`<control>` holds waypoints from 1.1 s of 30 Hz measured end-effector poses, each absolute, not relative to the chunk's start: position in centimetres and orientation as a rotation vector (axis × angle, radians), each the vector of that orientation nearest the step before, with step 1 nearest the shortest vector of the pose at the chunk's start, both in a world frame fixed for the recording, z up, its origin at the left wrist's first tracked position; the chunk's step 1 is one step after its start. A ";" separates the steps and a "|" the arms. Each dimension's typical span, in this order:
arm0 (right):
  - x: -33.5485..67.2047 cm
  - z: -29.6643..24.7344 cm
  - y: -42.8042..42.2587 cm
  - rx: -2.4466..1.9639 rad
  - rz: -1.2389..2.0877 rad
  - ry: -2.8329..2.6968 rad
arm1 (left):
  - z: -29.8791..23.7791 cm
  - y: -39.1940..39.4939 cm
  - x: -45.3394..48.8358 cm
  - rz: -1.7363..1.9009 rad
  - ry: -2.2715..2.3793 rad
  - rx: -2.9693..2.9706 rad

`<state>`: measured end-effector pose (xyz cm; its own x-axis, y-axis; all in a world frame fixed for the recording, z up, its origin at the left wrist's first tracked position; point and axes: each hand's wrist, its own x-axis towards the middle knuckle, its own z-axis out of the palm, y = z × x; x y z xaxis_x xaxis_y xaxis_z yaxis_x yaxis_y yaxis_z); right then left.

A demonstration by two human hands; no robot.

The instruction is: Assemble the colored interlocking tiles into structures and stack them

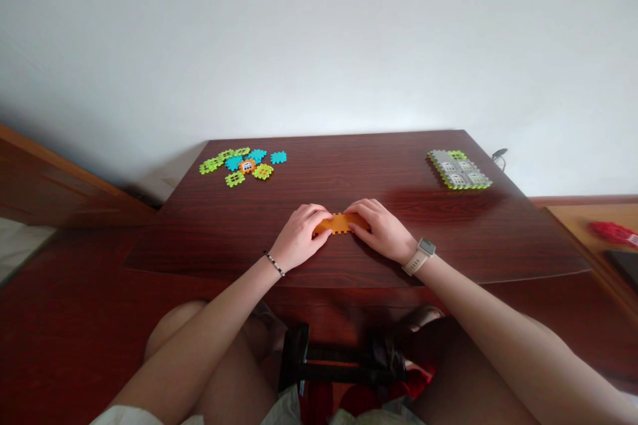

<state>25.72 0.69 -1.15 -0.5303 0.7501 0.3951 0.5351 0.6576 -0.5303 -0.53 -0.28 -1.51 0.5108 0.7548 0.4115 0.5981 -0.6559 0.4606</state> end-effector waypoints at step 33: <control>25.8 -1.0 0.5 -0.957 0.430 -2.302 | -1.4 5.5 -7.4 0.818 1.518 2.565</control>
